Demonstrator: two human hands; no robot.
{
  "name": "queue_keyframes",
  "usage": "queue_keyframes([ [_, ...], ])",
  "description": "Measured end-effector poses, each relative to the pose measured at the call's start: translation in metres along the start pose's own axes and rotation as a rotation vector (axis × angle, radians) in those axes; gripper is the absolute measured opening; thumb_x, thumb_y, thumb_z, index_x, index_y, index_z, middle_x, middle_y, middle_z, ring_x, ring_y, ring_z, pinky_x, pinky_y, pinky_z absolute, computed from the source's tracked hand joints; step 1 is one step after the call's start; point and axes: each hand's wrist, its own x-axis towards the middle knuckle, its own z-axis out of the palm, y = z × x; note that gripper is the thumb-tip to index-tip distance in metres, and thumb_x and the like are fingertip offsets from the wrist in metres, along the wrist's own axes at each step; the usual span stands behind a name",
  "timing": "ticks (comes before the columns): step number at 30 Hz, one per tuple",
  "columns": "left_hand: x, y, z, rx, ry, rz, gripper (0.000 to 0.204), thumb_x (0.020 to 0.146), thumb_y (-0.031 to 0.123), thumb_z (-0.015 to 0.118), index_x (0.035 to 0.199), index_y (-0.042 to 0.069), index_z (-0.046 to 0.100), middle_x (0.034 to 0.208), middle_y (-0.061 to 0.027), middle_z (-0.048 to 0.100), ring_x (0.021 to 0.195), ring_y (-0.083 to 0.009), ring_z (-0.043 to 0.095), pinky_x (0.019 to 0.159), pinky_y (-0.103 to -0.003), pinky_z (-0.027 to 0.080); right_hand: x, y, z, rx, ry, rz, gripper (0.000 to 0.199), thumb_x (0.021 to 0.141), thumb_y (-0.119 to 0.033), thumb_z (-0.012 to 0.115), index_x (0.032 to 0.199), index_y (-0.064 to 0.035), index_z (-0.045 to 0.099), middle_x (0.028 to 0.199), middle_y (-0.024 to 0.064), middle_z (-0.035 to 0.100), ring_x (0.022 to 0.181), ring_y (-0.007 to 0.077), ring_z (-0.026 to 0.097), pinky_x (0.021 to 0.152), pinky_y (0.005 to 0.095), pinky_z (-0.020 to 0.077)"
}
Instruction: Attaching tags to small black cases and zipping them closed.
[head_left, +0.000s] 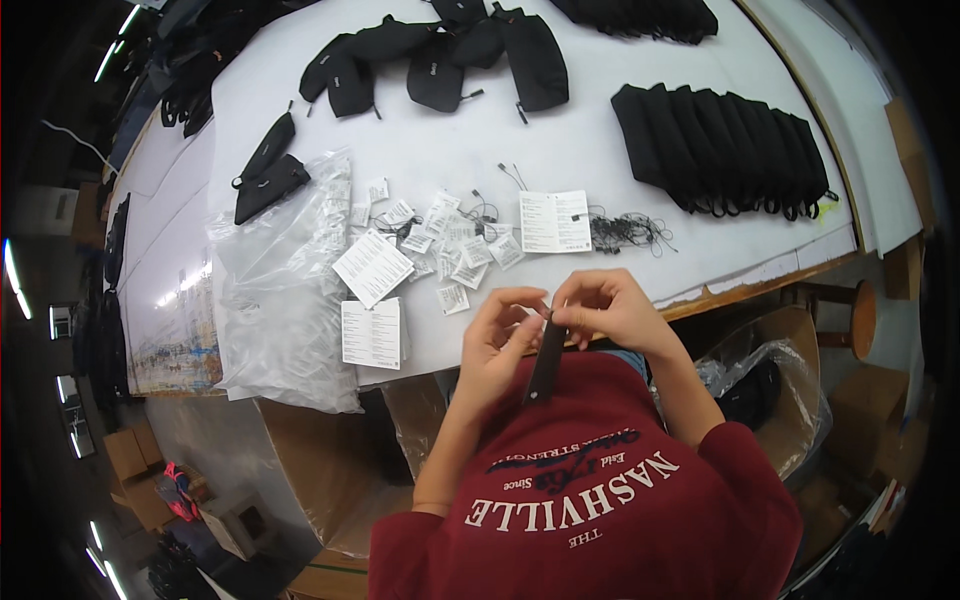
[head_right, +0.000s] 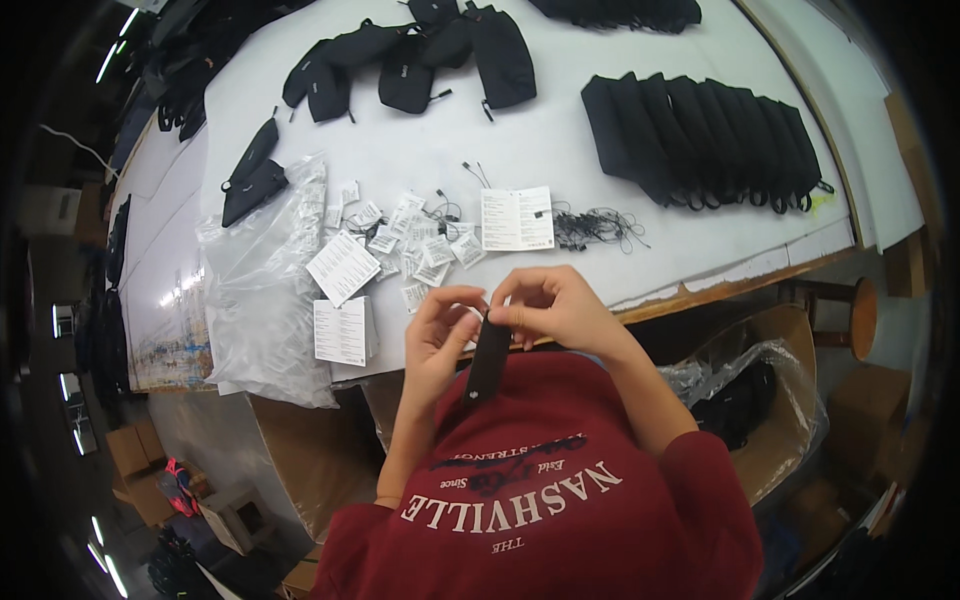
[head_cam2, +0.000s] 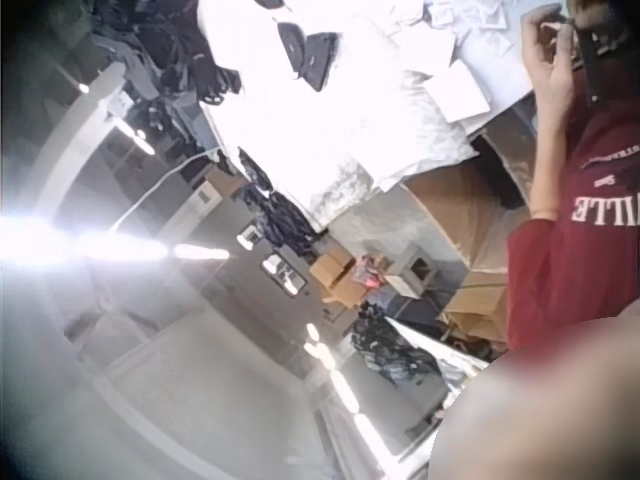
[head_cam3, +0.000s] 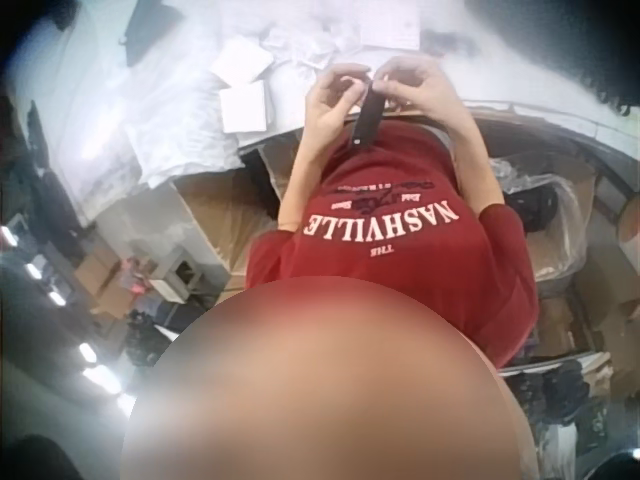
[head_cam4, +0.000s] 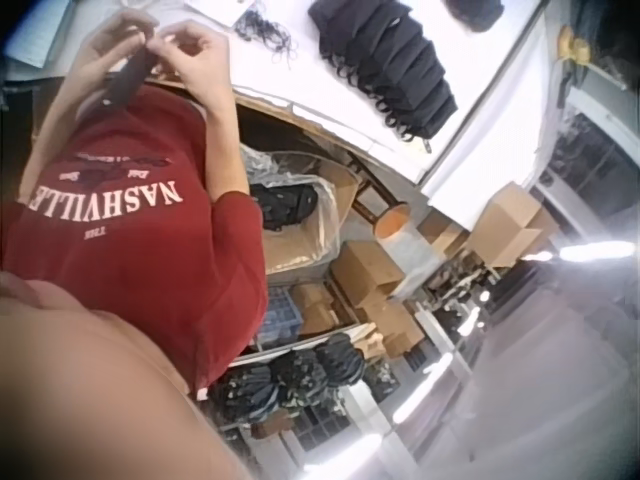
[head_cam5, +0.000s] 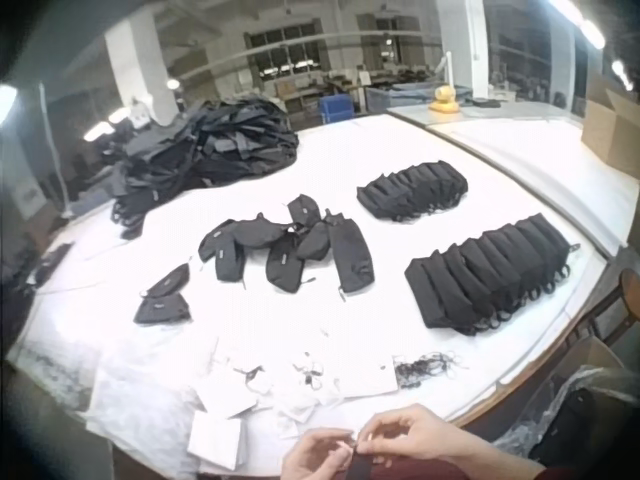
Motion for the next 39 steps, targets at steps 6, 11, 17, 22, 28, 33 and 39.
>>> queue_keyframes([
  [6,0.012,-0.014,-0.006,0.188,0.044,0.18,0.006,0.094,0.003,0.053,0.098,0.0,0.053,0.088,-0.0056,0.052,0.065,-0.0093,0.056,0.057,-0.021,0.046,0.018,0.01,-0.004,0.075,-0.055,-0.006,0.013,0.089,-0.013,0.064,0.089,-0.0007,0.061,0.065,0.0017,0.06,0.053,0.0066,0.057,0.049,0.0194,0.0463],
  [11,0.067,-0.018,-0.024,0.225,0.092,0.262,0.006,0.094,0.005,0.053,0.096,0.0,0.051,0.084,-0.0048,0.053,0.06,-0.0086,0.053,0.053,-0.022,0.044,0.021,0.002,-0.009,0.051,-0.026,-0.037,0.016,0.09,-0.017,0.063,0.087,-0.0008,0.062,0.061,-0.0002,0.056,0.051,0.0056,0.053,0.047,0.019,0.0422],
  [17,0.248,-0.039,-0.076,0.66,0.099,0.192,0.024,0.085,0.02,0.065,0.099,0.002,0.059,0.092,-0.0104,0.06,0.076,-0.0175,0.058,0.067,-0.03,0.049,0.024,0.015,-0.026,0.074,0.126,-0.027,0.016,0.089,-0.015,0.063,0.082,-0.0015,0.063,0.058,-0.0016,0.053,0.048,0.0036,0.046,0.043,0.0183,0.0345],
  [22,0.301,-0.054,-0.044,0.892,0.047,0.302,0.03,0.084,0.022,0.066,0.103,0.001,0.058,0.099,-0.0122,0.061,0.082,-0.0196,0.059,0.076,-0.031,0.048,0.03,0.036,-0.029,0.282,0.34,-0.068,0.015,0.093,-0.017,0.055,0.086,-0.0045,0.057,0.058,-0.0005,0.048,0.05,0.0059,0.043,0.047,0.0198,0.0337],
  [28,0.323,-0.054,-0.003,0.951,0.373,0.33,0.053,0.076,0.035,0.075,0.106,-0.003,0.054,0.116,-0.0213,0.049,0.101,-0.0324,0.055,0.085,-0.038,0.046,0.02,0.058,-0.025,0.348,0.342,-0.019,0.015,0.093,-0.017,0.055,0.085,-0.0046,0.056,0.059,0.0001,0.05,0.051,0.0055,0.044,0.048,0.0195,0.035],
  [33,0.339,-0.056,-0.023,1.098,0.478,0.144,0.045,0.069,0.026,0.08,0.096,-0.001,0.057,0.104,-0.0189,0.057,0.098,-0.0336,0.056,0.08,-0.041,0.046,0.022,0.055,-0.016,0.265,0.276,-0.002,0.015,0.095,-0.018,0.053,0.084,-0.007,0.054,0.061,-0.0023,0.049,0.055,0.0041,0.045,0.049,0.0181,0.0341],
  [39,0.269,-0.016,-0.046,1.063,0.317,0.806,0.023,0.066,-0.004,0.067,0.084,0.008,0.06,0.092,-0.0032,0.06,0.092,-0.0264,0.052,0.083,-0.037,0.039,0.015,0.061,-0.028,0.349,0.388,-0.03,0.013,0.094,-0.019,0.052,0.087,-0.0079,0.053,0.061,-0.0023,0.049,0.053,0.0045,0.044,0.049,0.0173,0.0318],
])
